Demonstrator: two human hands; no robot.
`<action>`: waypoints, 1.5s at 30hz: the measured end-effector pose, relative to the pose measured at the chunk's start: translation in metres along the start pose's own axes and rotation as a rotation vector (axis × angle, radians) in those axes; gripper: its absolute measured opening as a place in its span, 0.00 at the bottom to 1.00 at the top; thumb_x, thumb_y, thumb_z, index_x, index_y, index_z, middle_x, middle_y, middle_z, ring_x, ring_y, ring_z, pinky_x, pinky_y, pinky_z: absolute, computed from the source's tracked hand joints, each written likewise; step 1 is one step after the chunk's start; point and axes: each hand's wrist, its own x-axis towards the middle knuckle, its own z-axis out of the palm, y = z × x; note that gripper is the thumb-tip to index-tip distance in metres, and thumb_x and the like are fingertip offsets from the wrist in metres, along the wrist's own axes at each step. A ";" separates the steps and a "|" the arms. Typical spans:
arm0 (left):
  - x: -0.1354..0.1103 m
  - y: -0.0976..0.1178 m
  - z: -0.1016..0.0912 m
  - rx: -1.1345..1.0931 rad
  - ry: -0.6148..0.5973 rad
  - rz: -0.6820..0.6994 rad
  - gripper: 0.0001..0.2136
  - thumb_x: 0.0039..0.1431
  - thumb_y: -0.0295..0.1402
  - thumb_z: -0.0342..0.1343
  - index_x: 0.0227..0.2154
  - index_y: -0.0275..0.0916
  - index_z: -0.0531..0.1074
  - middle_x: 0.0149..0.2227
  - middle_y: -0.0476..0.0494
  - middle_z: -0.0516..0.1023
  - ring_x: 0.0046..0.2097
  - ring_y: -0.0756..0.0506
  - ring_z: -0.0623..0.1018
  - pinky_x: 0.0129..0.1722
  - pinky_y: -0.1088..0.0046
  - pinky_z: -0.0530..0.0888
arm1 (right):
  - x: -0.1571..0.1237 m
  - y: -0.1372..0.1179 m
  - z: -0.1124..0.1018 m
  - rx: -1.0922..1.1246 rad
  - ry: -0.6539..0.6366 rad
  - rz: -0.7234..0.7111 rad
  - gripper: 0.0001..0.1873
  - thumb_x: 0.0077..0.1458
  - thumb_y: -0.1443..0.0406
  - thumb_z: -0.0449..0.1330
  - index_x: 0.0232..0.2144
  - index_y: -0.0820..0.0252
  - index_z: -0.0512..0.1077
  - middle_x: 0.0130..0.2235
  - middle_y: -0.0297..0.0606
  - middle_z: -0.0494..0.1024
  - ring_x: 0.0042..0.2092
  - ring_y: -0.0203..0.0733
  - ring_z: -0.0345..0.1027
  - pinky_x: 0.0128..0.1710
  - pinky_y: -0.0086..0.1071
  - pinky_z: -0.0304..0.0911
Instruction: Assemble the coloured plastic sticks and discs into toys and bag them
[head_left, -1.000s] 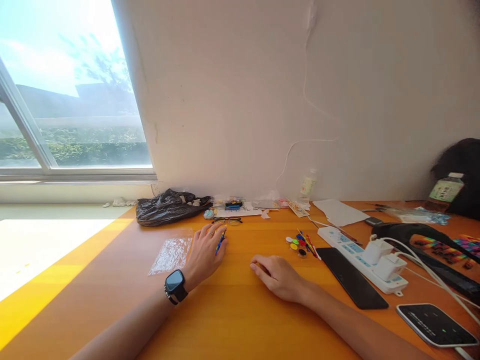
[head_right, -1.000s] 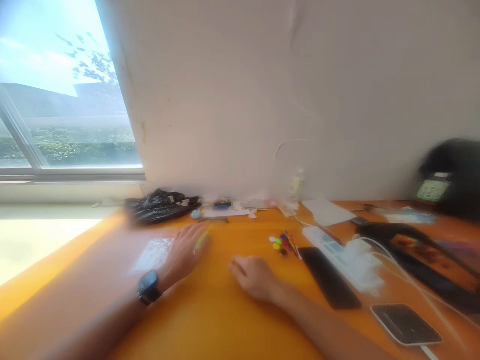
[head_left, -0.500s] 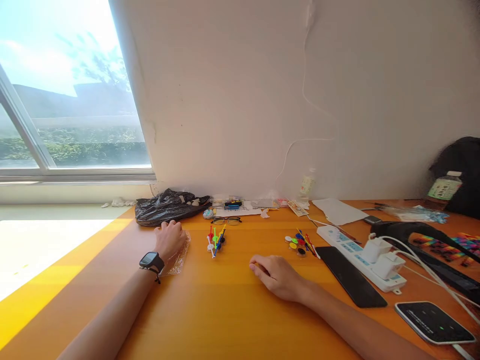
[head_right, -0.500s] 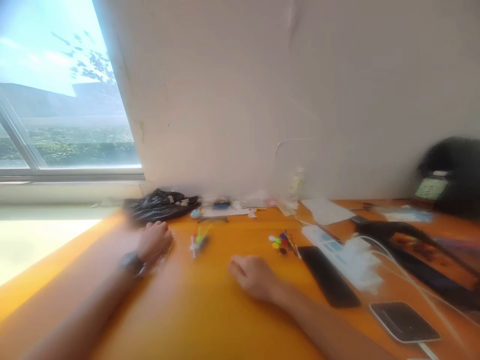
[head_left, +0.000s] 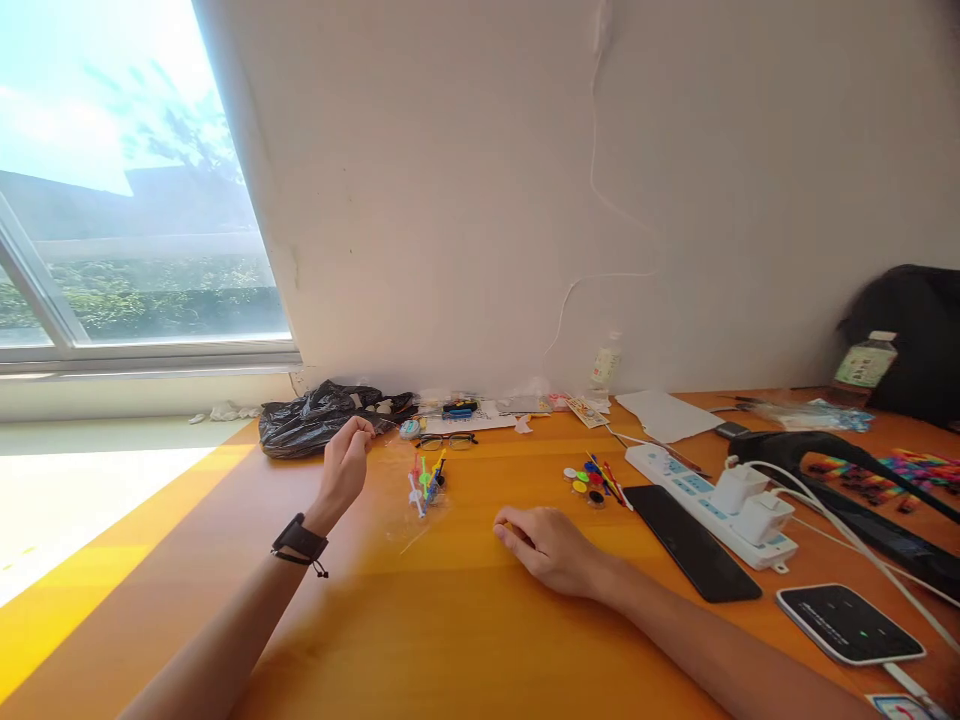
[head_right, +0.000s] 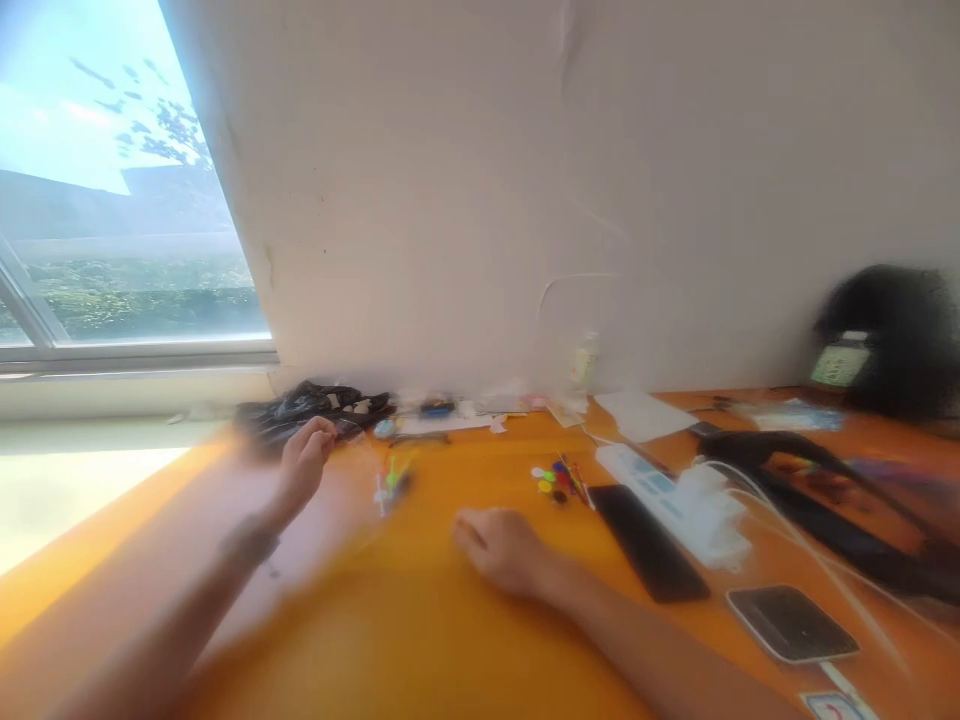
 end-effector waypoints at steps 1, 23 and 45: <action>-0.004 0.004 0.004 -0.044 -0.045 0.000 0.06 0.63 0.34 0.45 0.30 0.42 0.62 0.23 0.53 0.58 0.26 0.48 0.61 0.27 0.73 0.58 | 0.000 0.000 0.000 0.030 0.007 0.003 0.19 0.74 0.54 0.49 0.38 0.56 0.75 0.29 0.33 0.73 0.29 0.39 0.63 0.33 0.33 0.51; -0.054 0.026 0.042 -0.547 -0.659 -0.122 0.24 0.62 0.45 0.67 0.55 0.36 0.73 0.29 0.49 0.78 0.30 0.49 0.76 0.32 0.73 0.70 | 0.018 0.017 0.004 0.871 0.141 0.224 0.30 0.47 0.40 0.72 0.26 0.61 0.74 0.25 0.30 0.69 0.26 0.33 0.57 0.28 0.31 0.50; -0.055 0.022 0.042 -0.705 -0.785 -0.218 0.35 0.54 0.35 0.75 0.63 0.45 0.68 0.42 0.45 0.78 0.38 0.48 0.79 0.39 0.71 0.74 | 0.013 0.020 0.005 0.959 0.013 0.344 0.27 0.48 0.43 0.74 0.29 0.60 0.73 0.27 0.30 0.70 0.27 0.33 0.56 0.27 0.29 0.48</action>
